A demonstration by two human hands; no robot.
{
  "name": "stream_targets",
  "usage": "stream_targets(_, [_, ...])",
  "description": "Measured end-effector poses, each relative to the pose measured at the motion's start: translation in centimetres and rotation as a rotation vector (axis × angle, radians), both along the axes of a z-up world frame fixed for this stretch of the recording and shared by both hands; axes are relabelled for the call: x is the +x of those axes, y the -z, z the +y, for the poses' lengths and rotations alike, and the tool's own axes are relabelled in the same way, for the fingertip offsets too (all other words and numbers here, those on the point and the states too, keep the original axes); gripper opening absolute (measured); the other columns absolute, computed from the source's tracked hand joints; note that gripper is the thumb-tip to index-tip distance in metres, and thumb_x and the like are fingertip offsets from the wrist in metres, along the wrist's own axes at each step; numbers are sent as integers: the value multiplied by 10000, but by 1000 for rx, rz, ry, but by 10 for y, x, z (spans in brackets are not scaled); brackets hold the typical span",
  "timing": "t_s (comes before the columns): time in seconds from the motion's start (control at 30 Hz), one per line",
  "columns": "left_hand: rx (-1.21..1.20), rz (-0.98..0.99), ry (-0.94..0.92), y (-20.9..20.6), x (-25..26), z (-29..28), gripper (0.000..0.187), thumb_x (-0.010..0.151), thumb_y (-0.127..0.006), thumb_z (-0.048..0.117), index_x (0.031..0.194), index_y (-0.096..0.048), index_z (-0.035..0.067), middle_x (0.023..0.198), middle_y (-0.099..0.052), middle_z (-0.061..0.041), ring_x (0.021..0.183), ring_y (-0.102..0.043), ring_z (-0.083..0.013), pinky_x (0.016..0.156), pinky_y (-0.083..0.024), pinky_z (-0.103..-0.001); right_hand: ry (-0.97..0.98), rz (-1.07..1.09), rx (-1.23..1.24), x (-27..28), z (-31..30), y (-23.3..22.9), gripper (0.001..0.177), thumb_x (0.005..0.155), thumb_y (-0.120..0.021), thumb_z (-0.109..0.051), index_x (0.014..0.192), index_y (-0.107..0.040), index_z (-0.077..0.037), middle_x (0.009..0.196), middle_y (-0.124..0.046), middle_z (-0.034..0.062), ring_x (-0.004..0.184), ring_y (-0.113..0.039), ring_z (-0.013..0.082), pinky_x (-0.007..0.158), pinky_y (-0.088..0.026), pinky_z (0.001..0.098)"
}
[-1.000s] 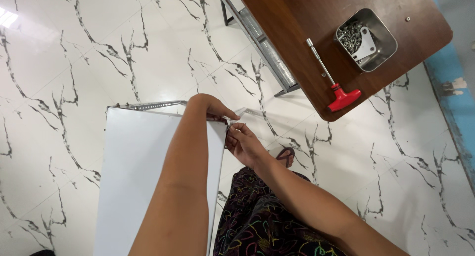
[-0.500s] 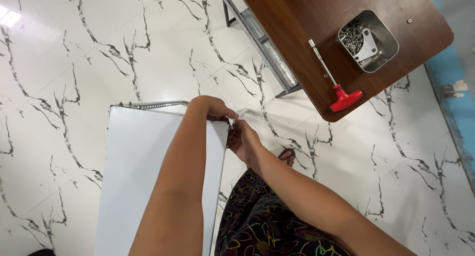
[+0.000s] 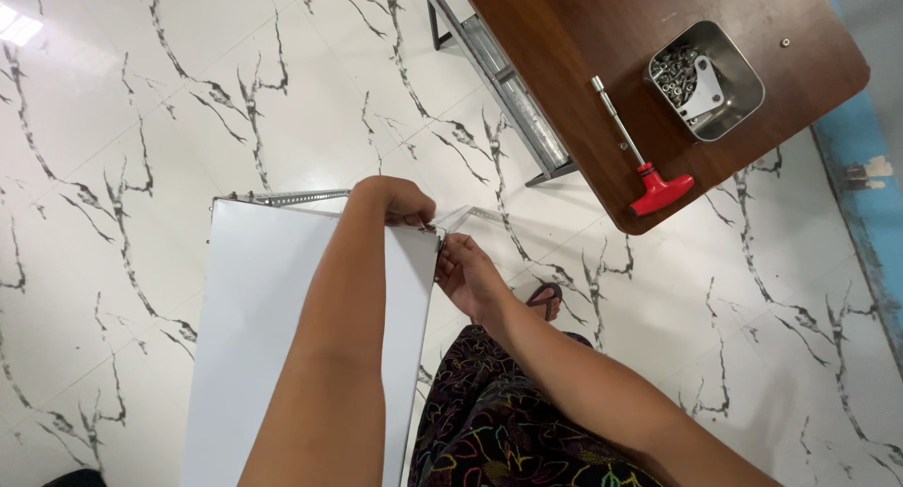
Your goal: The person attaches a metal rail to a white board using screws and a red T-handle screwdriver. They position the rail, insert screws, and tighten them while the board rests on a marble-patterned floor next to a wooden table with a parts tray.
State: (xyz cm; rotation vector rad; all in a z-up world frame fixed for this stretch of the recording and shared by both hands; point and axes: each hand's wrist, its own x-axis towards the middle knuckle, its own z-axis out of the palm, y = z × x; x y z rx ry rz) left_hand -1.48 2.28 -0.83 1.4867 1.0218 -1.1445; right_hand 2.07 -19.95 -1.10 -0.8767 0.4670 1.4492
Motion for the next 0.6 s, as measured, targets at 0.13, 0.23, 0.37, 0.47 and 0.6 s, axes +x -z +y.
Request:
stream_targets(0.13, [-123,55,-52,17,1,8,215,877,-712,289,890,-757,80,774,-726,-40,649,-598,-151,620,-486,-348,-44,-3,71,5,-5,0,79,1045,-560,-150,977,-523,-135,798,-550,2,732,-543,128,765,-535,314])
stream_targets(0.23, [-312,-50,167,35,0,23,102,865,-717,243,870,-756,149,678,-591,10,588,-477,-109,546,-383,-318,-41,9,88,5,-7,2,83,1051,-551,-128,972,-524,-133,790,-553,-10,725,-535,122,756,-527,311])
stream_targets(0.37, [-432,-54,295,52,1,30,173,882,-743,281,861,-711,112,648,-553,17,557,-443,-109,510,-351,-312,-91,10,110,7,-9,5,61,1031,-545,-140,973,-529,-135,789,-563,-7,720,-535,125,761,-530,313])
stream_targets(0.47, [-401,30,255,56,2,23,211,886,-731,294,930,-730,88,727,-625,7,596,-499,-106,546,-404,-313,-171,-13,168,15,-14,11,79,1047,-562,-161,981,-535,-127,764,-539,-13,726,-541,121,797,-544,325])
stream_targets(0.6, [-430,59,-12,46,-6,14,306,895,-706,260,1081,-736,19,921,-774,-74,747,-699,-137,686,-553,-306,-222,4,141,17,-21,16,96,1050,-578,-175,973,-539,-133,769,-543,-17,747,-563,120,845,-538,336])
